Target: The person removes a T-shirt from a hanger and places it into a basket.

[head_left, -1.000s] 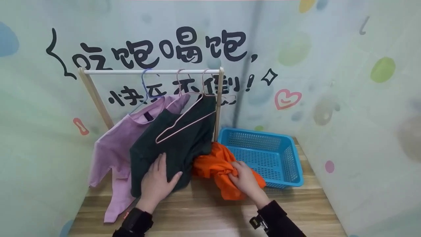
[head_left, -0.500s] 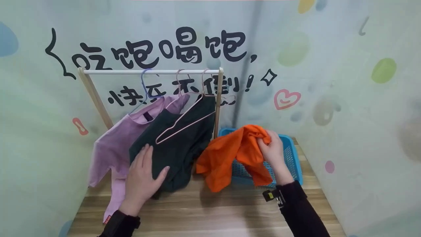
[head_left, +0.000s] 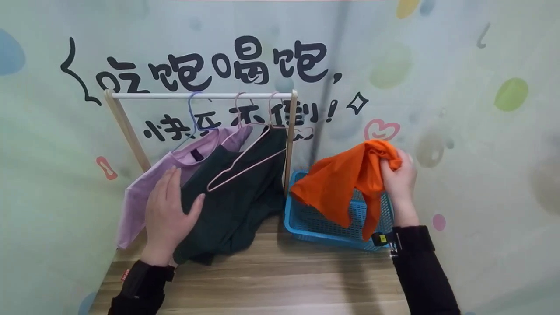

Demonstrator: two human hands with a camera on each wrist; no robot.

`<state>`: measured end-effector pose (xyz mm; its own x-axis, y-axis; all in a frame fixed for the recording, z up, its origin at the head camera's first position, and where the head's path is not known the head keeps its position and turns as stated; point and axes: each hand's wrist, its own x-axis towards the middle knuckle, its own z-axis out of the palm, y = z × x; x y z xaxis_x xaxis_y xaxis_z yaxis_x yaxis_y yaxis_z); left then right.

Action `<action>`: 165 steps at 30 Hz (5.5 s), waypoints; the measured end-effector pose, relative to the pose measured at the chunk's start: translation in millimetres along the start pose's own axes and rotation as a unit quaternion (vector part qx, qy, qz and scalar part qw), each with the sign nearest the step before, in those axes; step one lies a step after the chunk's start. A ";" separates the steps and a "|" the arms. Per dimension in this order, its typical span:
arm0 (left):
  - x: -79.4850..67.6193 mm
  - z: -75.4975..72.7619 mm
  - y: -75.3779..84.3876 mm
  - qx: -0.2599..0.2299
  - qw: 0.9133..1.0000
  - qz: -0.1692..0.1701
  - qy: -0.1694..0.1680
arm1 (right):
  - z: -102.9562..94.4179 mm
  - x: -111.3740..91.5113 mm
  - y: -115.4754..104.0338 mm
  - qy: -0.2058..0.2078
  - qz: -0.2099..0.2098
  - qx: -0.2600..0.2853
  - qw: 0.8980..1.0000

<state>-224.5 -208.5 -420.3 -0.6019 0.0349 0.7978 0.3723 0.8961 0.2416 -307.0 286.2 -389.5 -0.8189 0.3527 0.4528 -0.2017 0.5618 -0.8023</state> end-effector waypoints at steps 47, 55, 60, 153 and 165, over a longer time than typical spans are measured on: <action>69.2 45.5 -2.4 0.001 0.980 -0.117 -0.159 | 73.5 -95.1 99.9 -0.238 -0.142 -0.149 0.949; 72.7 47.8 1.3 0.016 0.988 -0.106 -0.107 | 78.3 -98.2 95.1 -0.244 -0.167 -0.138 0.945; 75.7 43.3 2.8 0.022 0.994 -0.089 -0.064 | 82.3 -103.0 89.6 -0.275 -0.198 -0.130 0.932; -196.1 51.8 -77.8 -0.029 0.998 -0.013 0.049 | 115.2 -143.6 74.0 -0.360 -0.270 -0.088 0.889; -175.6 38.9 -61.7 -0.015 0.997 0.069 0.024 | 132.7 -147.7 45.5 -0.349 -0.317 -0.058 0.880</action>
<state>-169.3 -252.6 -596.8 -0.5084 0.1355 0.8504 0.4713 0.8703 0.1431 -266.5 160.3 -544.5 -0.7009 -0.5812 0.4134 -0.7132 0.5680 -0.4107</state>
